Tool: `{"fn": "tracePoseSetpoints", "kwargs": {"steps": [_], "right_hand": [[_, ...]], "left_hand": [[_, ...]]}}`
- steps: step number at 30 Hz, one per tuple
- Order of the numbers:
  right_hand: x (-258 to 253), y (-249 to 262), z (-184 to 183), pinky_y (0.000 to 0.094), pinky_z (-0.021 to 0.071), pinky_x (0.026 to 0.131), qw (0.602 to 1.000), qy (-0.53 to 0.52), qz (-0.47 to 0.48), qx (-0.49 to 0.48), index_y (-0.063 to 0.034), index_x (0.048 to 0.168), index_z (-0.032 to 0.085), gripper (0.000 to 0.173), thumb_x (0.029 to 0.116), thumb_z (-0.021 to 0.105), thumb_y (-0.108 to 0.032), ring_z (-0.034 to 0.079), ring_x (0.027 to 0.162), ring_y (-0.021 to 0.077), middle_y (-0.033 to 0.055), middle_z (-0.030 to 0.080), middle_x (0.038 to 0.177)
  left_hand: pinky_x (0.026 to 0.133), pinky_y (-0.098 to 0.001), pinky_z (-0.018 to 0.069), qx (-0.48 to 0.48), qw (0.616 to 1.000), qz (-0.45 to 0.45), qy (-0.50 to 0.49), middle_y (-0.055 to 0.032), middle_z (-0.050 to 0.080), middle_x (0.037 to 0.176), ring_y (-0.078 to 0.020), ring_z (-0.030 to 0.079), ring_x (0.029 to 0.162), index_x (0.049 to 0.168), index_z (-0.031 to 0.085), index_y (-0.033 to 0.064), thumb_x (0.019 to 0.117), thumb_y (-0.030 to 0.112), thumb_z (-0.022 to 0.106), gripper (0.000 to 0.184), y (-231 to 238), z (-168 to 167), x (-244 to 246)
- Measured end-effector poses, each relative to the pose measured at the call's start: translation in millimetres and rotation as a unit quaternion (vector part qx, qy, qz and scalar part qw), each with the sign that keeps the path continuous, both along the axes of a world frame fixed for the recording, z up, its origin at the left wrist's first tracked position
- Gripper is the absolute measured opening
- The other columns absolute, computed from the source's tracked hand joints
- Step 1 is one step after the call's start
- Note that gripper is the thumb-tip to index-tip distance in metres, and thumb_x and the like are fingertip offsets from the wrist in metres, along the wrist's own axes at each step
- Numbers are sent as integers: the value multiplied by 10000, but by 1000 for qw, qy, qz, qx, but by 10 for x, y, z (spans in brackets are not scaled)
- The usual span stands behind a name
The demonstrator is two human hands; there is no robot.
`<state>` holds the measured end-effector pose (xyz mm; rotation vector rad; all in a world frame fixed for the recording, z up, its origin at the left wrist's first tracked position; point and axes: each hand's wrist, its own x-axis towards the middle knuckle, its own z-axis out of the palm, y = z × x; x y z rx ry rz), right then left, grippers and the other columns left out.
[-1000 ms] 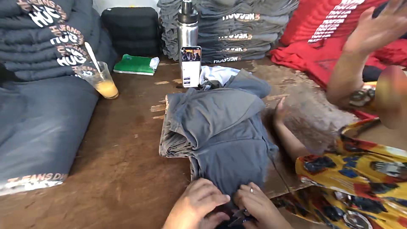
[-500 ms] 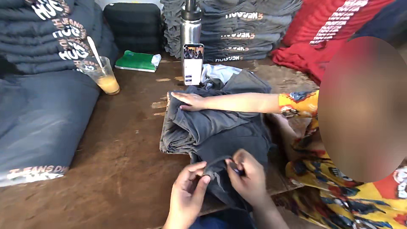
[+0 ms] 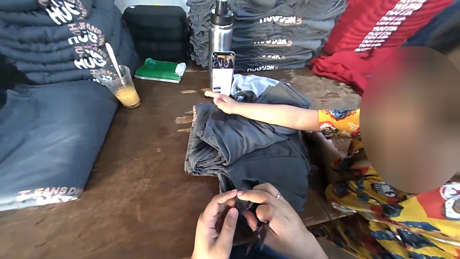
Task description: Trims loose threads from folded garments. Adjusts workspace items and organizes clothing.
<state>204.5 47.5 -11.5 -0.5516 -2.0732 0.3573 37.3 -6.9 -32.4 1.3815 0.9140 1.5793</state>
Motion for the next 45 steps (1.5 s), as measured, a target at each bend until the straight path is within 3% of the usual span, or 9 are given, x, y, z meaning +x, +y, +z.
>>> {"fn": "tracePoseSetpoints", "kwargs": {"steps": [4, 9, 14, 18, 22, 27, 32, 37, 45], "right_hand": [[-20, 4, 93, 247, 534, 924, 999, -25, 1, 35, -25, 878, 618, 77, 927, 674, -4, 661, 982, 181, 115, 702, 986], [10, -71, 128, 240, 554, 886, 1000, -4, 2, 18, 10, 808, 602, 118, 883, 680, 56, 676, 915, 186, 128, 678, 862], [-33, -230, 222, 227, 558, 835, 1000, 17, 2, 2, 39, 752, 570, 154, 821, 683, 117, 668, 841, 187, 160, 659, 831], [9, -331, 67, 247, 550, 890, 999, 20, 4, 34, -44, 855, 536, 159, 935, 631, 55, 651, 883, 176, 101, 630, 874], [-79, -401, 236, 244, 571, 838, 1000, 18, 17, 9, 22, 741, 589, 157, 831, 679, 115, 689, 830, 189, 149, 676, 810], [93, -344, -111, 155, 531, 876, 997, 37, 0, -66, -113, 936, 499, 241, 1007, 664, -274, 609, 998, 50, 51, 567, 1115], [206, -141, 22, 339, 536, 578, 976, -105, -108, -157, 74, 782, 641, 356, 914, 705, -249, 638, 628, 212, 162, 631, 684], [213, -218, -57, 328, 504, 535, 970, -147, -176, -82, -49, 758, 632, 415, 987, 589, -393, 624, 579, 190, 88, 620, 633], [40, -212, 87, 374, 522, 507, 964, -169, -156, -135, 34, 773, 655, 329, 942, 652, -248, 662, 579, 222, 123, 623, 620]], "left_hand": [[949, -230, 558, 45, 994, 25, 94, -17, 708, 1121, -42, 671, 1047, 1363, 534, 22, 983, 74, 611, 391, -26, -46, -25], [980, -229, 544, 110, 971, 74, 199, -70, 711, 1110, -89, 665, 1092, 1173, 682, 26, 901, 56, 698, 274, -10, -74, 29], [884, -149, 543, 135, 974, 86, 161, -28, 678, 1024, -32, 647, 992, 1037, 741, 74, 897, 16, 724, 152, 24, -101, 56], [875, -169, 543, 177, 970, 78, 144, -27, 663, 958, -55, 649, 959, 1003, 736, 77, 924, 31, 704, 96, 78, -162, 38], [848, -145, 519, 189, 968, 84, 141, -18, 625, 930, -37, 619, 911, 1003, 725, 80, 976, 108, 669, 68, 91, -195, 53], [843, -134, 556, 59, 996, 71, -7, 80, 716, 1045, 21, 666, 981, 1032, 739, 157, 979, 178, 687, 78, 59, -132, 117], [854, -207, 577, -50, 983, 28, -177, 92, 741, 1036, -3, 688, 951, 1022, 757, 225, 974, 279, 681, 105, 10, -74, 116], [864, -245, 592, -48, 977, 5, -209, 53, 749, 1046, -43, 705, 969, 1021, 767, 199, 961, 243, 706, 97, -30, -47, 106], [872, -183, 573, -15, 984, -8, -175, 48, 748, 1106, -18, 690, 1016, 1036, 783, 153, 933, 136, 729, 118, -56, -17, 109]]}}
